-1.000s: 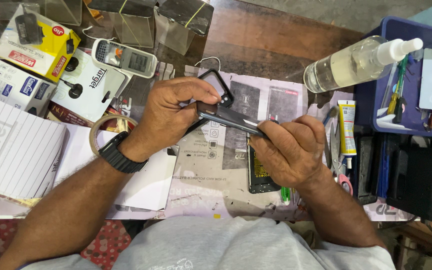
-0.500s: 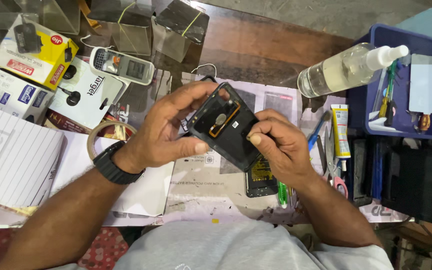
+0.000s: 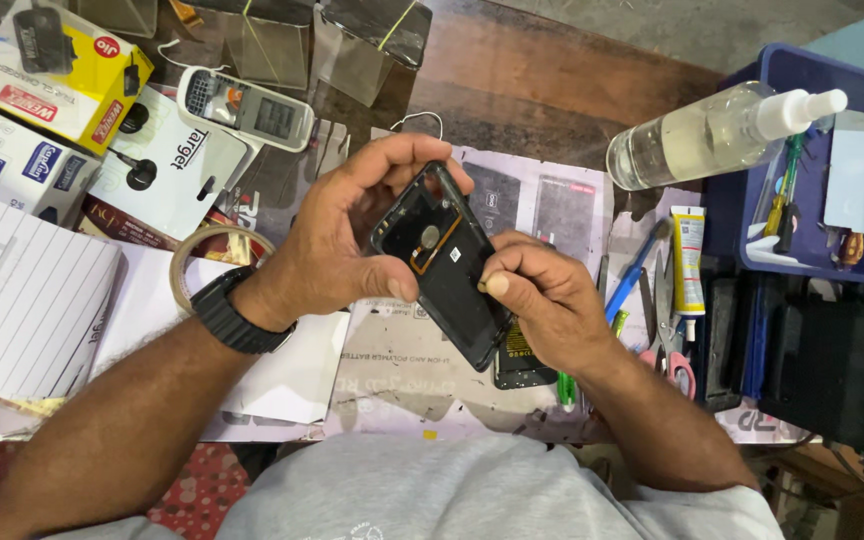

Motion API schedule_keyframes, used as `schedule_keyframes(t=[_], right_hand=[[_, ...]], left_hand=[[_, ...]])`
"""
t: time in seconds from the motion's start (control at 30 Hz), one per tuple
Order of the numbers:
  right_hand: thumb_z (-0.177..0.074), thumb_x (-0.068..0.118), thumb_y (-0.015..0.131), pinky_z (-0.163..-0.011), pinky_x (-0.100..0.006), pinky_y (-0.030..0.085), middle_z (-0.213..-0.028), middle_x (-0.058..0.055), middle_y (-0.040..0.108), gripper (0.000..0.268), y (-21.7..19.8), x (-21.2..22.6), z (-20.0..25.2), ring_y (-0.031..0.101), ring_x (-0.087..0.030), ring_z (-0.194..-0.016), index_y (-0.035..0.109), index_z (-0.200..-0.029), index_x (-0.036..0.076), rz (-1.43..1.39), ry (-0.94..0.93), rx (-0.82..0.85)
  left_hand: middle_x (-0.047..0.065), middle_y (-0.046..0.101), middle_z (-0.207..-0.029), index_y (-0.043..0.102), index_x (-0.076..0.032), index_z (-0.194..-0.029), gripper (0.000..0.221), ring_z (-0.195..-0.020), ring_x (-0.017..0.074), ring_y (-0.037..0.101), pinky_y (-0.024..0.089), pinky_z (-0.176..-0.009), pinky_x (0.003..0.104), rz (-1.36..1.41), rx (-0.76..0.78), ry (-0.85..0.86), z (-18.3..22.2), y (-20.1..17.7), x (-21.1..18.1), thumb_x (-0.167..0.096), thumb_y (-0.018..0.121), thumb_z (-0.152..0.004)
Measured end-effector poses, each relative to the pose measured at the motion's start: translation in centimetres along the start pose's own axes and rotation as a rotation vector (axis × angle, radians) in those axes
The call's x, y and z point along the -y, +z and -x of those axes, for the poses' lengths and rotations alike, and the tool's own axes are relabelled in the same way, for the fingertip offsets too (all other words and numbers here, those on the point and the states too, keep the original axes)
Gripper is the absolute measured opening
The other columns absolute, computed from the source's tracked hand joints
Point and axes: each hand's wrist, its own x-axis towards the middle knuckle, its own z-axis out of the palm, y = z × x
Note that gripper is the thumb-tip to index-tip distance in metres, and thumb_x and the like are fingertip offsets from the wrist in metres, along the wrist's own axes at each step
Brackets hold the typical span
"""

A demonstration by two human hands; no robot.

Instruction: The person removes the back cover of a smartphone, detaches internal components and cables by hand, and uses a plastic pry tool to separate parts on a repair bench.

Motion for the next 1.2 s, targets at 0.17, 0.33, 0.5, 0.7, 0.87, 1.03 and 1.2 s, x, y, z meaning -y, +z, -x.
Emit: schedule_keyframes(t=[0.17, 0.33, 0.5, 0.7, 0.87, 1.03, 1.2], right_hand=[[-0.107, 0.013, 0.06, -0.09, -0.026, 0.045, -0.109, -0.005, 0.058, 0.015, 0.4, 0.7, -0.2, 0.054, -0.013, -0.097, 0.065, -0.1, 0.0, 0.028, -0.051, -0.01], [-0.105, 0.009, 0.062, -0.088, -0.029, 0.047, -0.107, -0.005, 0.061, 0.005, 1.2, 2.3, -0.8, 0.057, -0.014, -0.097, 0.062, -0.103, 0.005, 0.571, -0.221, -0.266], [-0.091, 0.008, 0.076, -0.087, -0.041, 0.038, -0.103, -0.005, 0.065, 0.011, 3.0, 2.0, -1.3, 0.058, -0.026, -0.095, 0.07, -0.101, 0.009, 1.207, -0.319, -0.047], [-0.087, 0.011, 0.077, -0.088, -0.042, 0.036, -0.102, -0.002, 0.066, 0.014, 3.4, 1.1, -1.8, 0.057, -0.025, -0.094, 0.074, -0.101, 0.012, 1.379, -0.308, 0.043], [-0.087, 0.011, 0.076, -0.088, -0.042, 0.038, -0.102, -0.001, 0.066, 0.012, 3.2, 0.4, -1.8, 0.058, -0.023, -0.095, 0.075, -0.099, 0.012, 1.401, -0.312, 0.073], [-0.086, 0.009, 0.076, -0.083, -0.042, 0.038, -0.1, 0.0, 0.068, 0.012, 3.2, 1.0, -2.0, 0.058, -0.022, -0.092, 0.075, -0.098, 0.012, 1.37, -0.317, 0.077], [-0.086, 0.006, 0.079, -0.081, -0.041, 0.043, -0.097, -0.004, 0.07, 0.014, 3.0, 2.0, -1.9, 0.062, -0.025, -0.089, 0.072, -0.099, 0.008, 1.184, -0.319, 0.003]], left_hand=[[0.009, 0.064, -0.135, 0.046, -0.001, -0.15, 0.098, -0.122, 0.0132, 0.065, 0.054, -0.111, 0.029, -0.039, -0.023, 0.034, -0.3, -0.1, 0.0, -0.057, 0.089, -0.082], [0.007, 0.071, -0.117, 0.055, -0.001, -0.14, 0.086, -0.106, 0.012, 0.071, 0.06, -0.095, 0.025, -0.125, -0.116, 0.083, -0.3, -1.1, -2.0, -0.069, 0.076, -0.091], [0.007, 0.07, -0.115, 0.056, 0.001, -0.138, 0.07, -0.102, 0.0118, 0.07, 0.06, -0.093, 0.026, -0.059, -0.099, 0.069, 0.3, -2.3, -2.3, -0.06, 0.067, -0.104], [0.006, 0.069, -0.112, 0.058, 0.0, -0.135, 0.058, -0.096, 0.0099, 0.067, 0.057, -0.086, 0.024, -0.087, -0.069, 0.094, 0.2, -2.7, -1.0, -0.053, 0.058, -0.112], [0.007, 0.07, -0.113, 0.058, 0.001, -0.136, 0.058, -0.103, 0.0112, 0.068, 0.057, -0.095, 0.026, -0.095, -0.054, 0.082, 0.0, -2.4, 0.0, -0.051, 0.056, -0.113], [0.006, 0.071, -0.109, 0.059, 0.002, -0.135, 0.065, -0.103, 0.0109, 0.069, 0.057, -0.094, 0.026, -0.142, -0.055, 0.043, -0.4, -1.9, -0.1, -0.057, 0.055, -0.11], [0.008, 0.071, -0.11, 0.06, 0.004, -0.136, 0.063, -0.106, 0.0122, 0.068, 0.056, -0.099, 0.028, -0.082, -0.071, 0.0, -0.2, -1.5, 0.5, -0.054, 0.054, -0.11]])
